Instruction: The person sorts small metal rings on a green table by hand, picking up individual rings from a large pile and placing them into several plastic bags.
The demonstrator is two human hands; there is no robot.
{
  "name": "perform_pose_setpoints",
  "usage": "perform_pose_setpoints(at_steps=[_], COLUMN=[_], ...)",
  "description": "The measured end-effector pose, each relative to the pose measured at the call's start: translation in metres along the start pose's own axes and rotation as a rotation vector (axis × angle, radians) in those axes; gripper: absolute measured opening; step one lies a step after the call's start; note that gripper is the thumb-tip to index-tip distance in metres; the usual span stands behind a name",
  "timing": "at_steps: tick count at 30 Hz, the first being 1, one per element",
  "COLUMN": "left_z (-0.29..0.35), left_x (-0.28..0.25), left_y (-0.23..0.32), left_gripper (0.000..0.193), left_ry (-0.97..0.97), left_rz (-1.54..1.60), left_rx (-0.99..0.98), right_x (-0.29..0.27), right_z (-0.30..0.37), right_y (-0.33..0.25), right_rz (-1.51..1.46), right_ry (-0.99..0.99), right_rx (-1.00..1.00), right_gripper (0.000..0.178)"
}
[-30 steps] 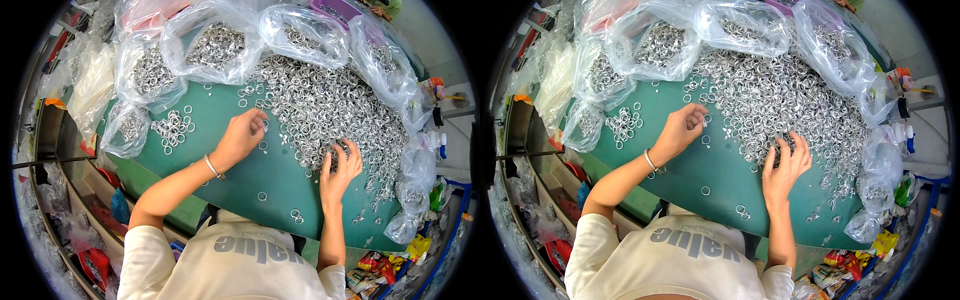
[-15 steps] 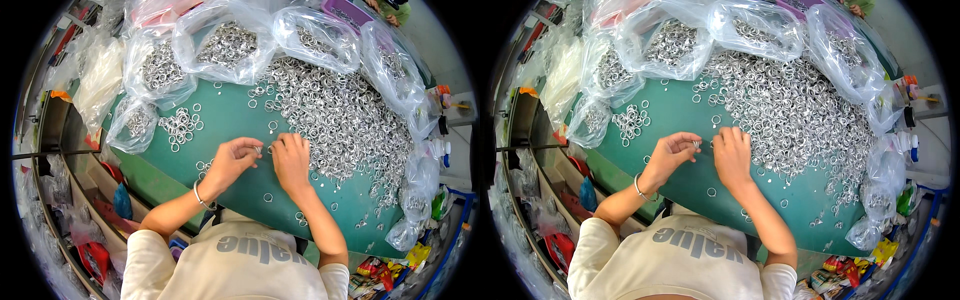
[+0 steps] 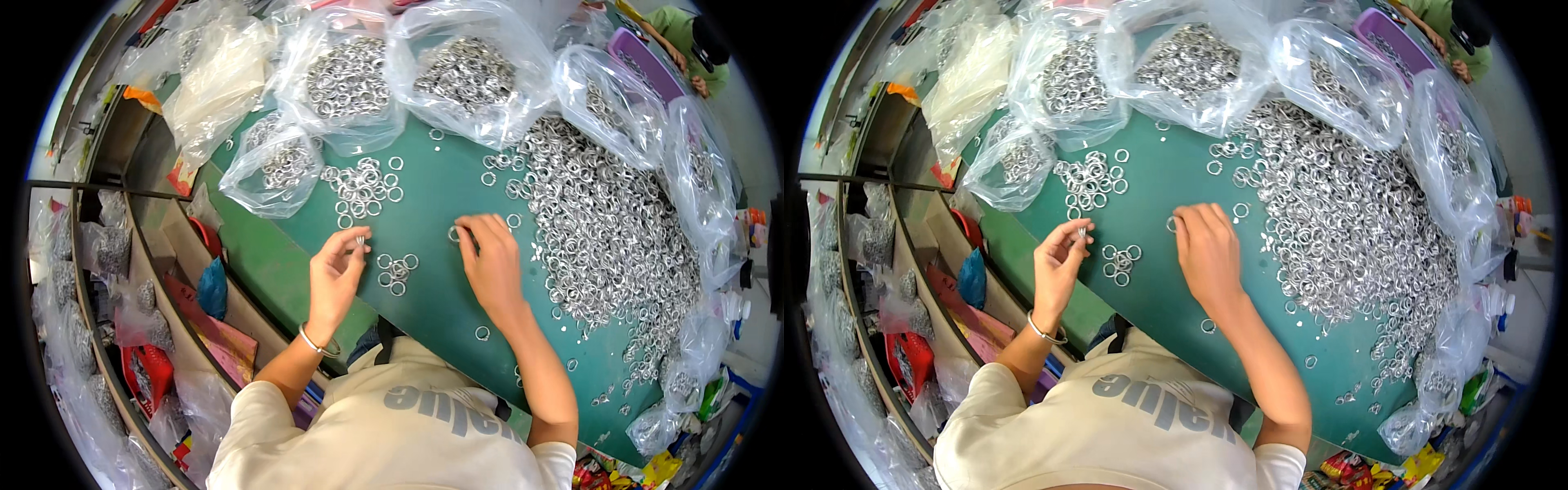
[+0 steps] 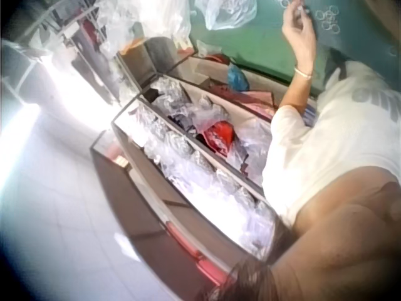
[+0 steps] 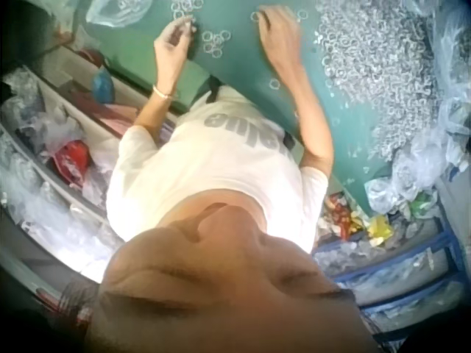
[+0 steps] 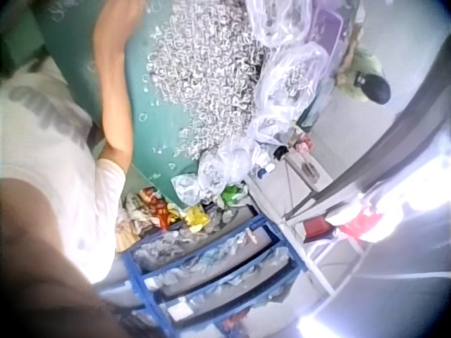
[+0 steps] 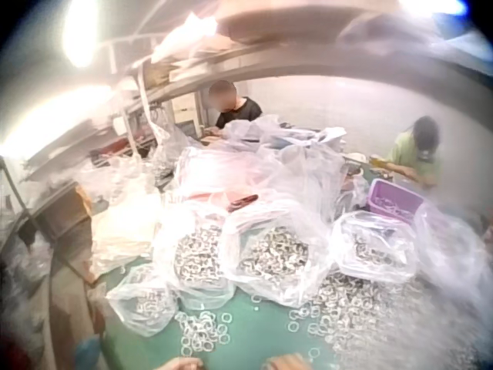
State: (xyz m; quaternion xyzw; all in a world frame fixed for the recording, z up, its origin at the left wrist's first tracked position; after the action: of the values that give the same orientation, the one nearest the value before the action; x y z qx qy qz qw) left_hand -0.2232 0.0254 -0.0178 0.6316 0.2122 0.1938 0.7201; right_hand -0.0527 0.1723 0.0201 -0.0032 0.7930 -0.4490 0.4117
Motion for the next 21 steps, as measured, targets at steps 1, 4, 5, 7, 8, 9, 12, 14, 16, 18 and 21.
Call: perform_pose_setpoints(at_steps=[1, 4, 5, 7, 8, 9, 12, 14, 16, 18, 21], left_z=[0.002, 0.007, 0.008, 0.010, 0.010, 0.011, 0.012, 0.011, 0.002, -0.005, -0.007], left_x=[-0.001, 0.008, 0.016, 0.032, 0.037, 0.039, 0.040, 0.036, 0.037, 0.039, 0.042], left_y=[0.004, 0.021, 0.021, 0.022, 0.022, 0.020, 0.016, 0.017, 0.023, 0.027, 0.033], left_gripper=[0.029, 0.026, 0.026, 0.028, 0.028, 0.028, 0.029, 0.029, 0.028, 0.028, 0.026], left_ry=[0.043, 0.089, 0.065, 0.018, -0.014, -0.032, -0.085, -0.116, -0.111, -0.106, -0.108], left_rz=[-0.107, -0.397, -0.414, -0.422, -0.417, -0.411, -0.369, -0.329, -0.345, -0.358, -0.419], left_rx=[0.060, 0.172, 0.178, 0.209, 0.204, 0.193, 0.186, 0.149, 0.182, 0.218, 0.257], right_x=[0.010, 0.038, 0.044, 0.059, 0.062, 0.061, 0.011, -0.028, -0.040, -0.032, -0.027], right_z=[-0.007, -0.026, -0.032, -0.032, -0.033, -0.031, -0.020, -0.009, 0.005, 0.008, 0.005], right_y=[-0.001, -0.006, -0.004, -0.011, -0.013, -0.017, -0.011, 0.019, 0.033, 0.039, 0.026], right_rz=[-0.003, 0.111, 0.132, 0.134, 0.137, 0.143, 0.367, 0.503, 0.643, 0.649, 0.630], right_ry=[0.006, 0.020, 0.023, -0.023, -0.040, -0.052, 0.062, 0.071, 0.024, -0.042, 0.027], right_rx=[-0.013, -0.072, -0.046, -0.061, -0.063, -0.072, -0.066, 0.133, 0.189, 0.174, 0.126], right_gripper=[0.007, 0.004, 0.005, 0.006, 0.007, 0.008, 0.010, 0.012, 0.014, 0.013, 0.012])
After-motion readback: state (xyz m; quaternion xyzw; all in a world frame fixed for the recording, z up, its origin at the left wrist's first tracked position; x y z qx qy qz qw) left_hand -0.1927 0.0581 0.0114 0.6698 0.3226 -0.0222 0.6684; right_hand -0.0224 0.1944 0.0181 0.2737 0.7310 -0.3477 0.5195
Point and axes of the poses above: each hand's wrist, its own z-axis away from the middle knuckle, its own x-axis out of the palm, y = z × x, the point moved 8 cm from there along -z, towards the middle knuckle, and after that the axes turned 4 degrees about -y, right-handed, at the moved point
